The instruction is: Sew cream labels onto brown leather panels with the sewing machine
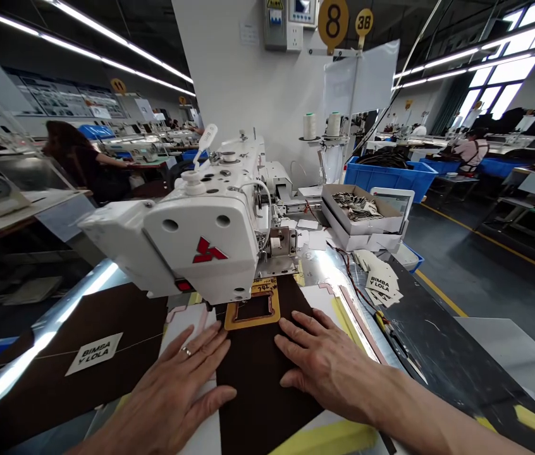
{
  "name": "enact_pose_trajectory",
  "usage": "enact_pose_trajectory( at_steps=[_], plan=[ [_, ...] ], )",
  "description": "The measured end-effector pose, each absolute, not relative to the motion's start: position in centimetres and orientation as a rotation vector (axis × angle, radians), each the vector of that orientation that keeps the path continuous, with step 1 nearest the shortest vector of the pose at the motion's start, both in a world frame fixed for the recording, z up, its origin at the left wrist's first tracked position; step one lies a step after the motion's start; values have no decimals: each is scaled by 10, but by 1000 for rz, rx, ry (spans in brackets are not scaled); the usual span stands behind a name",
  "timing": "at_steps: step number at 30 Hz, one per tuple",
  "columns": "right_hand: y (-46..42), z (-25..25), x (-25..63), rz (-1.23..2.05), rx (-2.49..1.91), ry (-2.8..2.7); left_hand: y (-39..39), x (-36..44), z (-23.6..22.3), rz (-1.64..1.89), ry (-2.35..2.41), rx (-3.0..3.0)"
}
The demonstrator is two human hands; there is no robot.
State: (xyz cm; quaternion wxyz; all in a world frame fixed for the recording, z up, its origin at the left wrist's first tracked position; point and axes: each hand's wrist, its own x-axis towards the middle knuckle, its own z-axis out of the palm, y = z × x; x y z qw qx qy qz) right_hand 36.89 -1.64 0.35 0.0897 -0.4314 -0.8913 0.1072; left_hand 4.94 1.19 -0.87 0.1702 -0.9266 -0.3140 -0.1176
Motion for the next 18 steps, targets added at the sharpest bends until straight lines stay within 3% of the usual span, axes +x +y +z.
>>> enact_pose_trajectory(
  at_steps=[9,18],
  plan=[
    [-10,-5,334,286,-1411,-2522,-2,50,4,-324,-862,-2597],
    [-20,-15,365,261,-1503,-2509,17,33,-4,-342,-1011,-2581]
  ],
)
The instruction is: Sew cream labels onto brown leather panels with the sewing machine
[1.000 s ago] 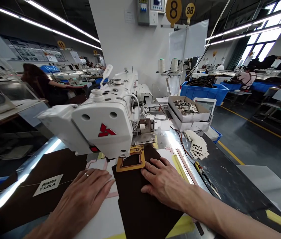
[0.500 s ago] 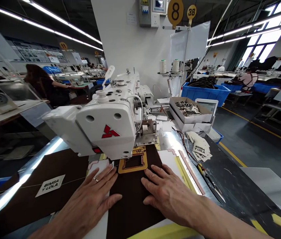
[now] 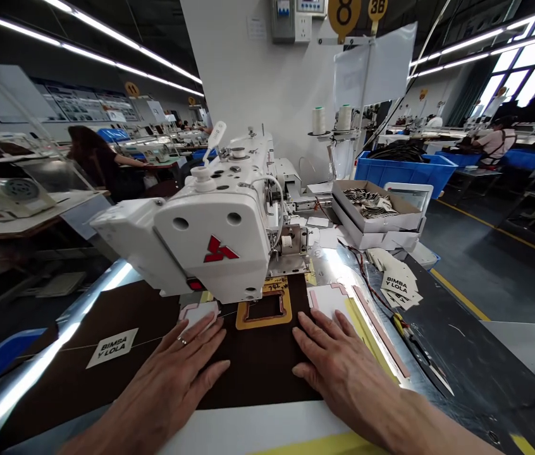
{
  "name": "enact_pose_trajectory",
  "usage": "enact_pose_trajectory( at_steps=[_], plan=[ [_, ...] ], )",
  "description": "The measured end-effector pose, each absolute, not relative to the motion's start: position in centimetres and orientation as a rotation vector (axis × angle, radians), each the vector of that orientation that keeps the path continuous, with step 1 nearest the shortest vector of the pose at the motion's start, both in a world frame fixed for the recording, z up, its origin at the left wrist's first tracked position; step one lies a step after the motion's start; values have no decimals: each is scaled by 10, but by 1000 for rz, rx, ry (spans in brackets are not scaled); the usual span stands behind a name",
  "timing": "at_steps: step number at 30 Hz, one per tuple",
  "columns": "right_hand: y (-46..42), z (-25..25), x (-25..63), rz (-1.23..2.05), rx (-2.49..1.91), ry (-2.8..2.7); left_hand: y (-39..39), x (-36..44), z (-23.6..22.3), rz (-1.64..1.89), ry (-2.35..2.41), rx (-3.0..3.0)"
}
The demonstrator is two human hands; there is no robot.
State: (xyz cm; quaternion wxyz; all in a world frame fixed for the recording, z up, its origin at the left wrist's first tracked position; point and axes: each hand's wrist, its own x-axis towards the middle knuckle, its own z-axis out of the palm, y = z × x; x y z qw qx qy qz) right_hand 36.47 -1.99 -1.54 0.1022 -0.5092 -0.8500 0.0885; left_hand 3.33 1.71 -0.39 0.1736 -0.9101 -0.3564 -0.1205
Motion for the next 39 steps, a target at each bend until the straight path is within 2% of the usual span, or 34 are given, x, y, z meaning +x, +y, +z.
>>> enact_pose_trajectory(
  at_steps=[8,15,20,26,34,39],
  plan=[
    [3,-17,367,283,-1494,-2491,4,29,-5,-324,-953,-2653],
    [16,-18,375,183,-1499,-2443,25,27,-14,-333,-1050,-2776],
    [12,-8,378,238,-1480,-2411,34,28,-16,-429,-1075,-2788],
    [15,-6,375,220,-1518,-2431,46,28,-22,-384,-1126,-2807],
    [-5,-5,378,225,-1338,-2429,17,21,-6,-493,-959,-2859],
    [-20,-6,381,158,-1303,-2414,3,5,-13,-468,-911,-2884]
  ],
)
